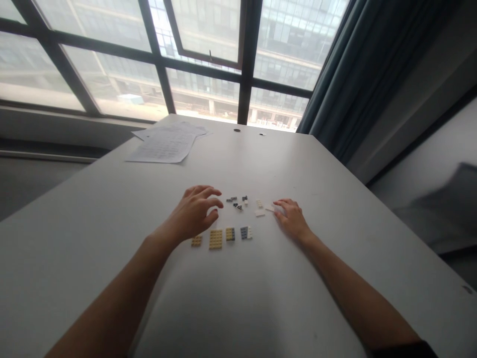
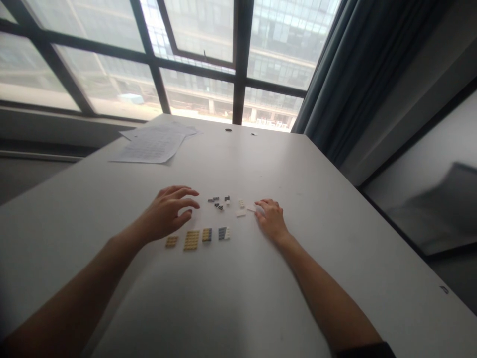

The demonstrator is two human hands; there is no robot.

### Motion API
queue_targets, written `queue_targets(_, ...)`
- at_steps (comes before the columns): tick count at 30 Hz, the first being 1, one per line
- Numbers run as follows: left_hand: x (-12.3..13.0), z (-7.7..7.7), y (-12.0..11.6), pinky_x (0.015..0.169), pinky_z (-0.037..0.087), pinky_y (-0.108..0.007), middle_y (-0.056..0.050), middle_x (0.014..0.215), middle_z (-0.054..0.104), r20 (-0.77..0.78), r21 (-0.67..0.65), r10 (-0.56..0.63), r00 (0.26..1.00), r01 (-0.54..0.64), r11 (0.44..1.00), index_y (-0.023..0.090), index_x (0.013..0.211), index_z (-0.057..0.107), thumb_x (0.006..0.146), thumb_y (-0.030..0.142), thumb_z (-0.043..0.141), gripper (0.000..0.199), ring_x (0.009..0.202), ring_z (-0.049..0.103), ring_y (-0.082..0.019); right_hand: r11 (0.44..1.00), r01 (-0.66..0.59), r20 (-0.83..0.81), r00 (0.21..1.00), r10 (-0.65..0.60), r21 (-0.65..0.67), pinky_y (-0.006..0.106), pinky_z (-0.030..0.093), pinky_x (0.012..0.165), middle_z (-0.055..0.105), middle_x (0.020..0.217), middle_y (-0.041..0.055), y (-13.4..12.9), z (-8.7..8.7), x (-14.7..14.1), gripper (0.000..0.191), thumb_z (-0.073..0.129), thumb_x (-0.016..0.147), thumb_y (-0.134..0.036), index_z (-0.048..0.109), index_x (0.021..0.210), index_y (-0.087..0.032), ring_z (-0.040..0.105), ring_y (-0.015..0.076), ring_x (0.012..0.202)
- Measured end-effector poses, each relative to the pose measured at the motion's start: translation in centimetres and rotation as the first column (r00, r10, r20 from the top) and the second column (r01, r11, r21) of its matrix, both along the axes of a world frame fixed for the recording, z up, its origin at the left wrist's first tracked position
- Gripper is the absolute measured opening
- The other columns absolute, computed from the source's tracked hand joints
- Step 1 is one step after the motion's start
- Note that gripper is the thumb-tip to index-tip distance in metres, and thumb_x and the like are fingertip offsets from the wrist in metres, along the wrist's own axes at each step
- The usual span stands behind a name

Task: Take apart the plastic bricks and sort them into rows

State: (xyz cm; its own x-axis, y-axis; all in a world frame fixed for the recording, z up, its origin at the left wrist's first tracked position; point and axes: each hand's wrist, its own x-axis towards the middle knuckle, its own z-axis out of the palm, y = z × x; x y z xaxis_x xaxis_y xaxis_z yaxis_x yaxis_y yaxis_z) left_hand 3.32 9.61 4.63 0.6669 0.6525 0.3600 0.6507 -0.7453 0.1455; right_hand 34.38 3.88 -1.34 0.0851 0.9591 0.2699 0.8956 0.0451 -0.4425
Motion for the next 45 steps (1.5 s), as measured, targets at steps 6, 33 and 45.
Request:
queue_targets(6,-0.9,-0.8,0.9,0.101,0.033,-0.051,-0.005,0.116,0.064,-0.032,-0.022,0.056,0.998,-0.057,0.998,0.025,0.090,0.070,0.080,0.026,0.048,0.024,0.116,0.051,-0.028,0.996,-0.071,0.079,0.994,0.075,-0.051,0.035,0.036,0.090,0.066,0.105,0.0056,0.1,0.1,-0.7,0.024,0.052,0.088,-0.017,0.068,0.105,-0.023,0.054,0.0215,0.102)
queue_targets(33,-0.6,-0.1,0.5,0.102,0.034,-0.048,-0.003,0.117,0.064,-0.010,-0.068,0.017,1.000,-0.017,0.998,0.027,0.095,0.070,0.079,0.030,0.051,0.025,0.115,0.052,-0.027,0.982,-0.149,0.084,0.984,0.159,-0.112,0.038,0.036,0.098,0.057,0.122,0.0084,4.1,1.4,-1.9,0.034,0.061,0.084,-0.025,0.062,0.118,-0.022,0.048,0.0237,0.114)
queue_targets(45,-1.3,-0.6,0.8,0.102,0.033,-0.049,-0.006,0.123,0.062,-0.184,-0.175,0.103,0.978,-0.136,0.975,0.026,0.105,0.068,0.082,0.034,0.046,0.033,0.117,0.051,-0.027,0.930,-0.356,0.185,0.912,0.366,-0.088,0.041,0.035,0.096,0.060,0.120,0.0044,5.1,1.7,-6.3,0.025,0.060,0.085,-0.020,0.066,0.108,-0.027,0.048,0.0230,0.113)
